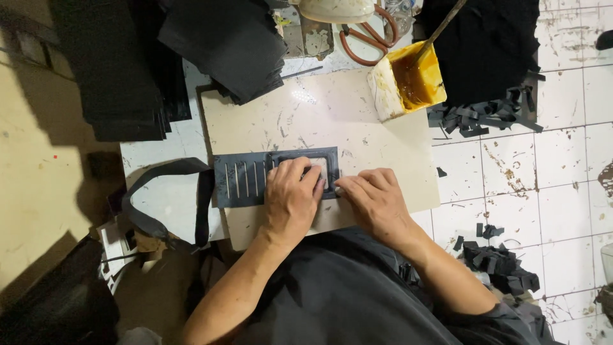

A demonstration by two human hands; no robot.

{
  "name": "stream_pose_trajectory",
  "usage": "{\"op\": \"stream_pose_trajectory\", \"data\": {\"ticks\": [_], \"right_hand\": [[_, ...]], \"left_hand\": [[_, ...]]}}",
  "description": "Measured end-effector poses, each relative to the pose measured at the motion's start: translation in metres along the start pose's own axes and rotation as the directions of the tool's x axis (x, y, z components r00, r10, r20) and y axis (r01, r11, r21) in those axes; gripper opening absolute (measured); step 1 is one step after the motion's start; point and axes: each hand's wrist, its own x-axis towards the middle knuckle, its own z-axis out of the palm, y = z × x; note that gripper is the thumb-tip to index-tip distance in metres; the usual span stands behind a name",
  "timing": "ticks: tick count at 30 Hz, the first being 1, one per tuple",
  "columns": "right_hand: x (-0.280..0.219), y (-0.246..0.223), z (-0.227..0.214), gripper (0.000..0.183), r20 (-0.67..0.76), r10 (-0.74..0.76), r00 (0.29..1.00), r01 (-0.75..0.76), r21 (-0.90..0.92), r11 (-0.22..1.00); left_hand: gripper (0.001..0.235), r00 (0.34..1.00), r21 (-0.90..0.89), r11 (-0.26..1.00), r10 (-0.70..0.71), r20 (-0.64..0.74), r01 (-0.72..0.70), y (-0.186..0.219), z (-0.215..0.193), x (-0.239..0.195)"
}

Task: The person assembles small dark wallet or card-holder bodies at a workbench. They apply glue with a small stick from a yellow glue container onto a slotted leather piece, fold and press a dark fabric or leather panel onto it, align the pieces, and set the finished item aside with a stack of completed ones.

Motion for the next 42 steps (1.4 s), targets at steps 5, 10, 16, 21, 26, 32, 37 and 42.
{"op": "stream_pose_trajectory", "data": {"ticks": [5, 10, 16, 21, 26, 32, 37, 42], "right_hand": [[-0.004, -0.001, -0.011, 0.014, 0.023, 0.004, 1.0, -0.005, 0.046, 0.999], [-0.014, 0.015, -0.032, 0.017, 0.02, 0.137, 0.99, -0.136, 0.312, 0.94], [-0.004, 0.018, -0.023, 0.019, -0.068, 0.408, 0.91, -0.313, 0.531, 0.788], [0.023, 0.034, 0.017, 0.017, 0.063, 0.516, 0.854, -0.391, 0.732, 0.558], [0.046, 0.019, 0.028, 0.015, 0.185, 0.572, 0.799, -0.514, 0.704, 0.49], [0.002, 0.005, 0.024, 0.018, 0.225, 0.64, 0.735, -0.601, 0.653, 0.461], [-0.01, 0.008, 0.031, 0.02, 0.183, 0.646, 0.741, -0.499, 0.794, 0.348], [0.024, 0.024, 0.039, 0.017, 0.011, 0.646, 0.763, -0.447, 0.731, 0.515]], "left_hand": [[0.019, 1.0, 0.003, 1.0, 0.002, 0.002, -0.002, -0.004, 0.008, -0.003], [0.019, 1.0, -0.005, 1.0, 0.001, -0.008, -0.002, -0.003, 0.009, -0.005], [0.029, 1.0, -0.027, 1.0, 0.011, -0.025, -0.012, 0.0, -0.027, -0.022], [0.061, 0.96, 0.246, 0.929, -0.281, -0.021, 0.277, -0.01, -0.081, -0.067], [0.043, 0.962, 0.23, 0.942, -0.207, -0.178, 0.245, -0.029, -0.072, -0.068], [0.033, 0.992, 0.166, 0.986, -0.015, -0.128, 0.036, -0.081, -0.045, -0.03], [0.032, 0.995, 0.011, 0.997, 0.076, 0.07, -0.077, -0.108, -0.025, 0.012], [0.041, 0.989, -0.058, 0.988, 0.146, 0.036, -0.144, -0.082, -0.048, 0.025]]}}
